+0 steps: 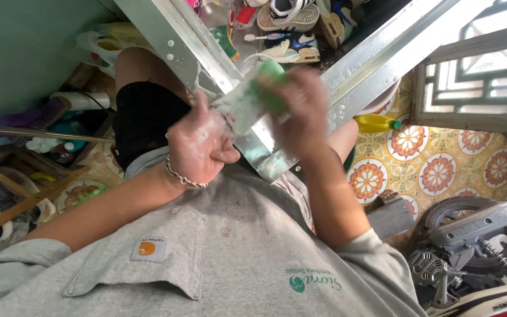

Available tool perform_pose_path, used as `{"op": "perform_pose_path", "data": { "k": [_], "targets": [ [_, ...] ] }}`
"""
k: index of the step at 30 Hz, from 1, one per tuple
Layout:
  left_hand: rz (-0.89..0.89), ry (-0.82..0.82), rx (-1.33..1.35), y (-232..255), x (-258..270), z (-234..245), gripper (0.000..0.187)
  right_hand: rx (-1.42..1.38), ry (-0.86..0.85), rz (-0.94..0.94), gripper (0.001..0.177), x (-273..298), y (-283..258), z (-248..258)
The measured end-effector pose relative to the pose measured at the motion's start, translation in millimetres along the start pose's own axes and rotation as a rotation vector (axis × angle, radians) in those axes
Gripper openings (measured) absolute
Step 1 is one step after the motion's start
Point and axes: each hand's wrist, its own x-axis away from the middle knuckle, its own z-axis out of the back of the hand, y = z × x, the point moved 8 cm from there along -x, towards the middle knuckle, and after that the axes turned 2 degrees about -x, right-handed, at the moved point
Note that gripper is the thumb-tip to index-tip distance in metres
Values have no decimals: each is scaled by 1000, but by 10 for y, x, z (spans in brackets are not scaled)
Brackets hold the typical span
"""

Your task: The person cleans a pair of shoes using a brush and a green sponge with cleaning solution, scrubbing the outer surfaces and soles over a sink.

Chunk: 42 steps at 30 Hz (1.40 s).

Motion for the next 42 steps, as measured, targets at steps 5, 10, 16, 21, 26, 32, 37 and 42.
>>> {"op": "perform_pose_path", "data": {
  "k": [5,10,16,21,26,32,37,42],
  "targets": [
    [31,-7,-71,-324,-177,617,70,-4,-52,-106,24,305,217,50],
    [-43,-134,-121,-159,-42,212,57,36,-94,-128,32,298,30,32],
    [-3,30,-130,-322,-89,687,34,-53,-39,-187,31,565,143,-36],
    [2,30,-164,-303,-186,572,65,-105,-10,-261,27,481,275,49],
    [-28,54,-136,-323,-200,639,68,-91,-5,-265,30,579,422,82],
    [16,112,-143,-321,-57,532,68,-95,-2,-284,32,686,375,61],
    [-4,119,-255,-376,-57,602,49,-63,-29,-281,29,563,105,-10],
    [-156,-147,-861,175,65,-275,88,162,79,-281,19,751,827,644]
  ]
}}
